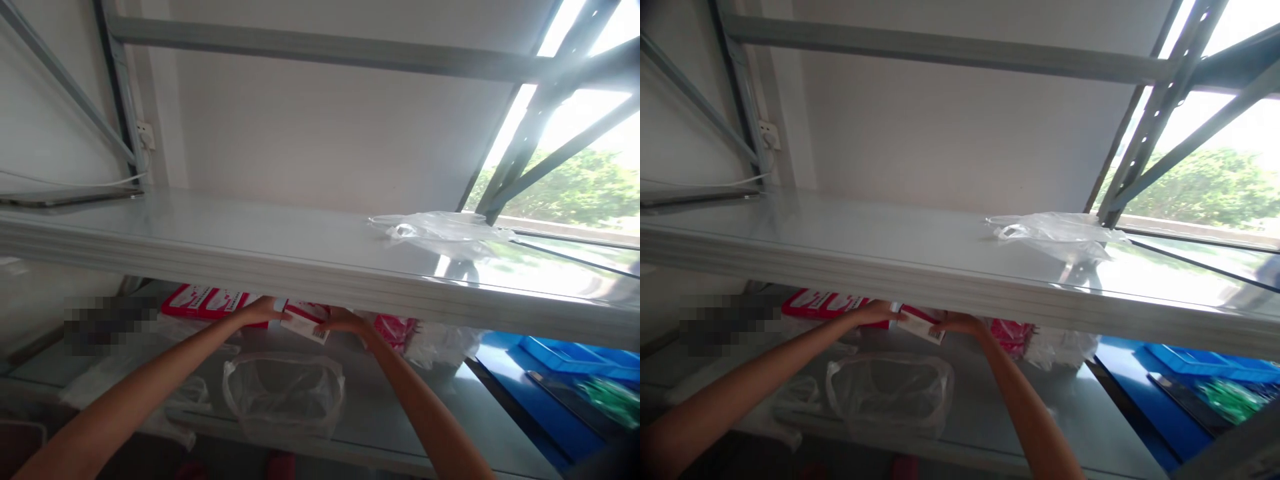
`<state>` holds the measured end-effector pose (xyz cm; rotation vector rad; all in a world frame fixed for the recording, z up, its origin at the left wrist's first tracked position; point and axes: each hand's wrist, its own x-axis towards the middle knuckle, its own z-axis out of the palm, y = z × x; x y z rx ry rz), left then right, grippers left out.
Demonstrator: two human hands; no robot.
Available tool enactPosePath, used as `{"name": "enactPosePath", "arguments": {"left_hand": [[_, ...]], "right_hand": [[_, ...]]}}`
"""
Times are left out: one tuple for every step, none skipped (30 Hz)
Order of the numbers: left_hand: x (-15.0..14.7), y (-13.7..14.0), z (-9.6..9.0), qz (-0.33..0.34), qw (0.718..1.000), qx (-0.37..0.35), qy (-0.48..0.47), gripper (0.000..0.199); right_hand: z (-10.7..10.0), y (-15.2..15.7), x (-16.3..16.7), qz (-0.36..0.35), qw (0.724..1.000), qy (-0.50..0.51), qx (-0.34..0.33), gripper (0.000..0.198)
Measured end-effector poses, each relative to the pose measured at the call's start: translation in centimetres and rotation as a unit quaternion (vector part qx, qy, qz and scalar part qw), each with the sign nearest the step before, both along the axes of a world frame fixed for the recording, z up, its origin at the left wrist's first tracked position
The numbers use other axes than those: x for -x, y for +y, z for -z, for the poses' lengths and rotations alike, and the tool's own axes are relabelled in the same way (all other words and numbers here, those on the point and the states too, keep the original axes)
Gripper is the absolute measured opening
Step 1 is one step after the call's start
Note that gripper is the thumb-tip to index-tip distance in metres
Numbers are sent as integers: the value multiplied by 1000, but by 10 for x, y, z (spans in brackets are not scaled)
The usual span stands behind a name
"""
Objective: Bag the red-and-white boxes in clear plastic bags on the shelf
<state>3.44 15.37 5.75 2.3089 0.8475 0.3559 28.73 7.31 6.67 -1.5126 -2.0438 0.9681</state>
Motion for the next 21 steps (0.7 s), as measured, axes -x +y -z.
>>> {"name": "enactPosePath", "arguments": {"left_hand": [[5, -11, -3, -8, 999, -16, -32, 52], [9, -23, -6, -11, 997, -36, -60, 52], [12, -35, -11, -10, 995, -54, -80, 51], [15, -47, -16, -11, 993, -71, -90, 51], [18, -59, -22, -17, 992, -85, -94, 51], [22, -71, -30, -26, 990, -98, -93, 52], [25, -82, -38, -33, 989, -108, -90, 52], [29, -93, -47, -35, 989, -116, -88, 52], [34, -103, -57, -34, 988, -124, -88, 52], [39, -112, -65, -33, 986, -129, -96, 52], [45, -122, -74, -30, 985, -128, -110, 53], [50, -131, -81, -29, 984, -120, -128, 55], [56, -140, -87, -32, 983, -106, -147, 58], [62, -148, -91, -39, 982, -87, -163, 63], [67, -156, -94, -50, 981, -65, -175, 68], [72, -164, -94, -62, 981, -44, -180, 74], [77, -170, -92, -76, 980, -25, -182, 80], [80, -176, -89, -90, 979, -9, -181, 84], [83, -182, -83, -101, 979, 7, -178, 87], [85, -186, -77, -112, 978, 23, -173, 89], [86, -191, -70, -119, 978, 40, -167, 92]], "right_hand": [[-4, -5, 0, 3, 1000, -2, 4, 67], [-10, -10, 1, 3, 1000, -4, -3, 67], [-18, -15, 3, -1, 1000, -5, -22, 70], [-27, -21, 7, -8, 999, -3, -49, 73], [-36, -28, 11, -19, 997, 1, -75, 78], [-46, -35, 16, -31, 995, 7, -94, 82], [-56, -42, 20, -42, 993, 13, -105, 86], [-65, -49, 25, -54, 993, 19, -105, 87], [-74, -57, 30, -66, 993, 27, -96, 85], [-82, -65, 34, -78, 993, 35, -84, 82], [-89, -72, 38, -87, 993, 43, -71, 79], [-94, -80, 42, -95, 992, 51, -60, 78], [-99, -87, 46, -104, 992, 58, -50, 79], [-103, -93, 50, -113, 991, 64, -44, 82], [-105, -99, 54, -123, 989, 68, -39, 86], [-106, -105, 59, -135, 988, 72, -32, 88], [-106, -109, 63, -148, 986, 75, -18, 90], [-105, -113, 67, -162, 984, 76, 1, 90], [-104, -116, 70, -177, 981, 75, 26, 90], [-102, -118, 73, -191, 977, 71, 55, 91], [-99, -120, 76, -206, 973, 61, 88, 92]]}}
